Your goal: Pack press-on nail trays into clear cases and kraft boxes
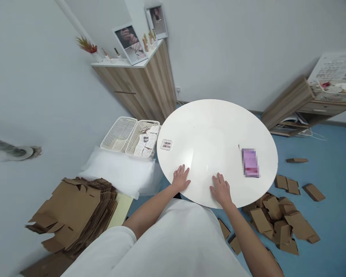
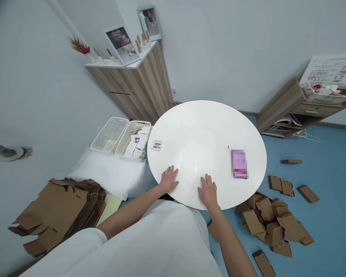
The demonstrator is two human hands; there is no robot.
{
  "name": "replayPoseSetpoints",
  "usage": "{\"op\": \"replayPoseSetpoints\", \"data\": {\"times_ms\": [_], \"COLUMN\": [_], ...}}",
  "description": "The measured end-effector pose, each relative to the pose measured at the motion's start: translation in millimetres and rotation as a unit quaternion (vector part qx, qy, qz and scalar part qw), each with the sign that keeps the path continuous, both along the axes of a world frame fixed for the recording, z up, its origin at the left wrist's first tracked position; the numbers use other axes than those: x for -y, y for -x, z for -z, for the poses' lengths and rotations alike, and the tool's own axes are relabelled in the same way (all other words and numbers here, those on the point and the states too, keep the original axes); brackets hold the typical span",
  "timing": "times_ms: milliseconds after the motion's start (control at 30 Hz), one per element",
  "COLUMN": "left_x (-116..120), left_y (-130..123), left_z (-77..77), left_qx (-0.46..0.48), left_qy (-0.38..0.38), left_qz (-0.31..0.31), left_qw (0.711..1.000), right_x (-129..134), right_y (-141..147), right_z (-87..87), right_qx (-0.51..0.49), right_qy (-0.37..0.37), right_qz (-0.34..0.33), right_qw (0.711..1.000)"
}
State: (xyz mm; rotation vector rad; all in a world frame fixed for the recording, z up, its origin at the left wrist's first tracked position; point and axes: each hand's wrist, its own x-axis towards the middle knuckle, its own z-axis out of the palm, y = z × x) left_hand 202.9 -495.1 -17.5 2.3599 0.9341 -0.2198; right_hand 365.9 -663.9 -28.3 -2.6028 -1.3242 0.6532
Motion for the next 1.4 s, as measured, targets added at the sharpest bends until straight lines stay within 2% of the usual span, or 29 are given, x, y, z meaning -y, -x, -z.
{"op": "replayPoseSetpoints", "data": {"times_ms": [100,200,333,433,633,767,900,1067,1233,1400], "left_x": [-18.4,-46.7,-90.9,-121.8,-164.2,-174.9,-176.5,-176.1,-172.1,-153.8], "left_y": [10.6,23.1,36.8,41.2,37.6,34.7,34.5,36.1,37.2,31.1], "left_z": [-3.0,-5.5,-5.5,-2.7,3.7,9.7,22.0,30.5,25.3,13.2], "left_qx": [0.014,0.035,0.094,0.14,0.179,0.179,0.194,0.209,0.22,0.24], "left_qy": [0.01,0.019,0.041,0.072,0.14,0.185,0.215,0.219,0.22,0.225], "left_qz": [-0.048,-0.122,-0.222,-0.275,-0.306,-0.313,-0.318,-0.312,-0.309,-0.298], "left_qw": [0.999,0.992,0.97,0.949,0.924,0.914,0.903,0.901,0.899,0.896], "right_x": [-16.3,-40.6,-84.8,-126.4,-210.7,-245.7,-260.9,-269.8,-266.2,-238.9], "right_y": [7.5,17.4,31.8,42.5,64.5,75.8,81.0,85.0,86.1,78.6], "right_z": [-1.9,-7.3,-17.5,-23.3,-25.0,-26.1,-25.2,-24.1,-30.5,-36.4], "right_qx": [0.005,-0.002,-0.053,-0.138,-0.329,-0.421,-0.467,-0.489,-0.505,-0.496], "right_qy": [-0.016,-0.034,-0.051,-0.062,-0.087,-0.117,-0.14,-0.138,-0.155,-0.17], "right_qz": [-0.008,-0.02,-0.024,-0.004,0.096,0.167,0.201,0.212,0.226,0.227], "right_qw": [1.0,0.999,0.997,0.988,0.935,0.884,0.85,0.835,0.818,0.82]}}
